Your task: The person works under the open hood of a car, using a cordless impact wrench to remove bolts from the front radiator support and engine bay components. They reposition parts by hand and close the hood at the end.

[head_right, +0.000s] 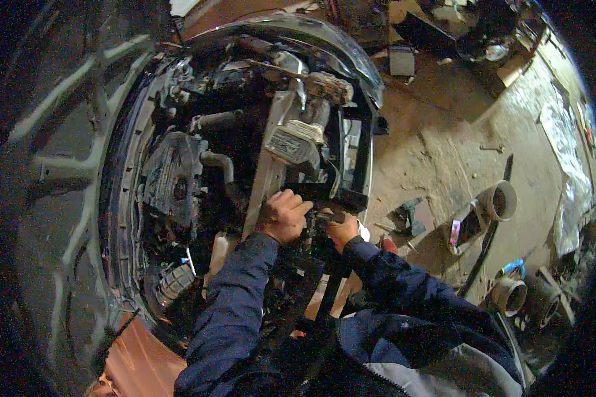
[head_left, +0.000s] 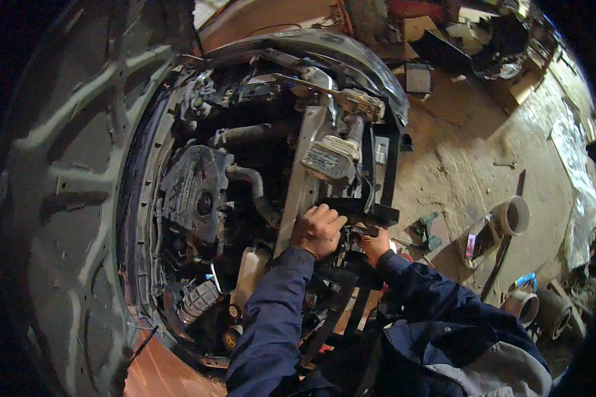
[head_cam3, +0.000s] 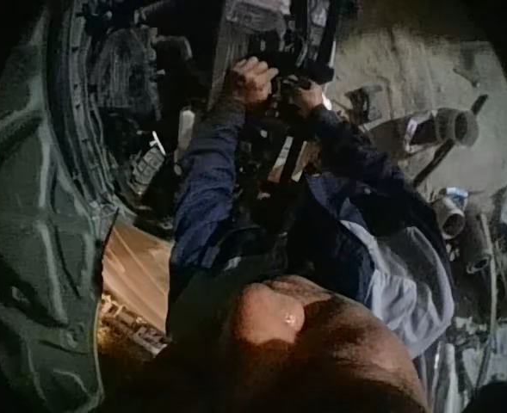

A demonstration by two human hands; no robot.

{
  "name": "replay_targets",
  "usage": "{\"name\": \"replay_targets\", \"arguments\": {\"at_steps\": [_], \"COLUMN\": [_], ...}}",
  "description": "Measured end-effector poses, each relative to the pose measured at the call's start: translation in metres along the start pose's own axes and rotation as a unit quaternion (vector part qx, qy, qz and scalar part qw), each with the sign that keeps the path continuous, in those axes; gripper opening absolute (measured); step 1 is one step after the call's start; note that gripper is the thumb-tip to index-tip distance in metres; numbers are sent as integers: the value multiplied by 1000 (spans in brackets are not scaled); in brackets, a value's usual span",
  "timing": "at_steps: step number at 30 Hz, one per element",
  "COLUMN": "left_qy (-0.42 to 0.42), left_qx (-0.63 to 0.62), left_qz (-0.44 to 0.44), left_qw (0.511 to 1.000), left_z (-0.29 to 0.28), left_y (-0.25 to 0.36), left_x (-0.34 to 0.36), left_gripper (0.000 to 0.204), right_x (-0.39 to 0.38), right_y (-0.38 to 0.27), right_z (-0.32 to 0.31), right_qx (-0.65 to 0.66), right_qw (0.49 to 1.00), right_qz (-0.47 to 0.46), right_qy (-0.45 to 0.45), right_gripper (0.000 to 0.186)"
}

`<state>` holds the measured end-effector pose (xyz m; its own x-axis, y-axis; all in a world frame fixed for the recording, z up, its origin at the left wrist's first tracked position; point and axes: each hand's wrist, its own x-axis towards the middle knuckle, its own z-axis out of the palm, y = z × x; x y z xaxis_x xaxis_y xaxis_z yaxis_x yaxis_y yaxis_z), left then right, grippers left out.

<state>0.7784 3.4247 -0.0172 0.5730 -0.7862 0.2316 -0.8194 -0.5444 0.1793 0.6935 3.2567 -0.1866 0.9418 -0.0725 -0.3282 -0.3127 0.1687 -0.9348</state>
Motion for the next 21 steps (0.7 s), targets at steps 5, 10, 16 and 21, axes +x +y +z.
{"name": "replay_targets", "arguments": {"at_steps": [5, 10, 16, 21], "left_qy": [32, 42, 48, 33], "left_qx": [-35, -37, -33, -8], "left_qz": [9, -3, 14, 9], "left_qw": [999, 998, 998, 999], "left_z": [3, 3, -1, 1], "left_y": [-3, -3, -3, -3], "left_x": [-2, -2, -1, -2], "left_gripper": [28, 26, 17, 6], "right_x": [-2, -1, 2, -2], "right_y": [1, 1, 12, 1], "right_z": [0, -4, -9, -5], "right_qx": [137, -37, 102, 158], "right_qw": [984, 998, 995, 982], "right_qz": [109, -51, -7, 73], "right_qy": [34, 19, 24, 69], "right_gripper": [15, 17, 32, 28]}}
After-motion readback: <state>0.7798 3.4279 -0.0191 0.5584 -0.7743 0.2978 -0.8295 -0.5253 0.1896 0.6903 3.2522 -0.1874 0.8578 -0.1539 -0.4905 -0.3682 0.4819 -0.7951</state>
